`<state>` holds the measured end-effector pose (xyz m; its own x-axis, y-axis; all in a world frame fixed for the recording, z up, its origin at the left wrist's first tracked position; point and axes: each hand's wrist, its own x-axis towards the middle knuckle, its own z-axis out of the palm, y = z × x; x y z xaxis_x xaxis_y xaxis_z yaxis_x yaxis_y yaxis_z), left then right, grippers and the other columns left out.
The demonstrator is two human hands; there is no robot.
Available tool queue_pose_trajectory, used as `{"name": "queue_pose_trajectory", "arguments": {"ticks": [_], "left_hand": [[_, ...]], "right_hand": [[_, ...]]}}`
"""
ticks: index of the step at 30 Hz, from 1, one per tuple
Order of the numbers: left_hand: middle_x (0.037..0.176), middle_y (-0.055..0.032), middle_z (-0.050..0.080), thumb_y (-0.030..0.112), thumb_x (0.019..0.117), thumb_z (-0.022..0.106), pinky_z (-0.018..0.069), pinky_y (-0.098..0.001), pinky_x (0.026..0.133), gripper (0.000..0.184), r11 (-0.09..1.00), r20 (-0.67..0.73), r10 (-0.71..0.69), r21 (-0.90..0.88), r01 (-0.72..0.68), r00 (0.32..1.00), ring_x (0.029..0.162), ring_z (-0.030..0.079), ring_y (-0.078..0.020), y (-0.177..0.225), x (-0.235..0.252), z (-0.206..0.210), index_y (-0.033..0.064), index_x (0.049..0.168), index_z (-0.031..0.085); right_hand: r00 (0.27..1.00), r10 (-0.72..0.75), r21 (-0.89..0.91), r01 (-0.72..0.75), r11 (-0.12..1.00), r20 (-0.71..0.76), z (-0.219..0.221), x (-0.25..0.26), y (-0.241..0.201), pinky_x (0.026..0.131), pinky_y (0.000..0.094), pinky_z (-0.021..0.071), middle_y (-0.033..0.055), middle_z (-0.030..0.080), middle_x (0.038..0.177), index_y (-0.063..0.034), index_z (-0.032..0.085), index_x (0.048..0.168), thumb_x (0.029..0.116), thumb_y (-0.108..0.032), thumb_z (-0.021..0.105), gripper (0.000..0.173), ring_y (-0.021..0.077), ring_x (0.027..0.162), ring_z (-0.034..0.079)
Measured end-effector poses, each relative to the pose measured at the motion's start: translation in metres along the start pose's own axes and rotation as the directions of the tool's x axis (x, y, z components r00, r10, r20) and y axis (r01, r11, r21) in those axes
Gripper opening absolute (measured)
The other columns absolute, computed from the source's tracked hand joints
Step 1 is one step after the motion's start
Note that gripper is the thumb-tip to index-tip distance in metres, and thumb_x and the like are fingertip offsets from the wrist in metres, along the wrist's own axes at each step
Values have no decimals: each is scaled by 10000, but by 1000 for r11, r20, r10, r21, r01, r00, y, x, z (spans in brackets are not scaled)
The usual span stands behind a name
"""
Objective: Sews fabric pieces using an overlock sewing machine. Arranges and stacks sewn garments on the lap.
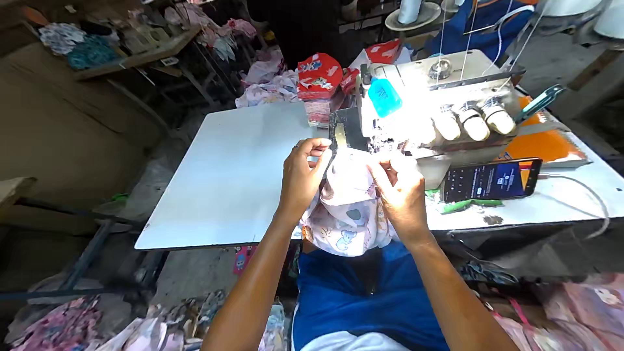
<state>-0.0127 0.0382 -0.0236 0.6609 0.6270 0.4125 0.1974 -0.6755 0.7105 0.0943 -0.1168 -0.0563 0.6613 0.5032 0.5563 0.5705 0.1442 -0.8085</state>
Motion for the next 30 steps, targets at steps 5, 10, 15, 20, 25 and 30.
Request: {"name": "queue_pose_trajectory", "arguments": {"ticks": [5, 10, 15, 20, 25, 30], "left_hand": [[1167, -84, 706, 97, 1052, 529, 552, -243, 946, 231, 978, 73, 189, -109, -180, 979, 1065, 677, -79, 15, 7, 10, 23, 1202, 688], [1117, -33, 724, 222, 1085, 448, 491, -245, 928, 334, 966, 282, 259, -90, -244, 924, 1018, 649, -28, 36, 13, 7, 61, 1214, 711], [1069, -5, 733, 340, 1061, 487, 511, -237, 895, 381, 937, 438, 347, -139, -320, 829, 986, 655, -14, 38, 21, 3, 60, 1148, 730], [967, -34, 733, 233, 888, 764, 513, -240, 853, 204, 882, 437, 439, -44, -469, 785, 925, 669, -60, 41, 26, -7, 57, 991, 761], [874, -22, 710, 198, 947, 700, 483, -230, 783, 139, 859, 361, 451, 72, -506, 816, 835, 645, -59, 45, 24, -11, 73, 921, 754], [860, -31, 695, 190, 972, 664, 490, -239, 765, 160, 856, 369, 458, 61, -513, 809, 816, 640, -71, 50, 23, -9, 60, 917, 741]], "right_hand": [[1000, 20, 31, -21, 999, 22, -2, 1, 1, 648, 177, 541, 40, 680, 916, -43, 680, 1085, 1002, -125, 643, 122, 30, 726, 636], [1000, 10, 83, -11, 997, 8, -5, 2, 1, 695, 163, 552, 39, 690, 987, -35, 712, 1100, 993, -127, 660, 151, 12, 782, 649], [1000, 25, 159, -26, 987, 12, -13, -1, 1, 691, 179, 586, 7, 705, 948, -59, 708, 1060, 946, -99, 709, 121, 16, 783, 680], [1000, 31, 157, -30, 987, -1, -19, -2, 4, 685, 183, 577, -6, 707, 919, -76, 707, 1056, 940, -134, 727, 130, 24, 779, 676], [1000, 28, 167, -30, 985, 13, -17, -3, 4, 690, 176, 563, 0, 709, 929, -62, 705, 1087, 974, -164, 693, 153, 14, 778, 668], [998, 57, 153, -59, 986, 14, -16, -4, 1, 631, 165, 556, -13, 669, 887, -90, 659, 1026, 868, -206, 818, 252, 18, 727, 649]]}}
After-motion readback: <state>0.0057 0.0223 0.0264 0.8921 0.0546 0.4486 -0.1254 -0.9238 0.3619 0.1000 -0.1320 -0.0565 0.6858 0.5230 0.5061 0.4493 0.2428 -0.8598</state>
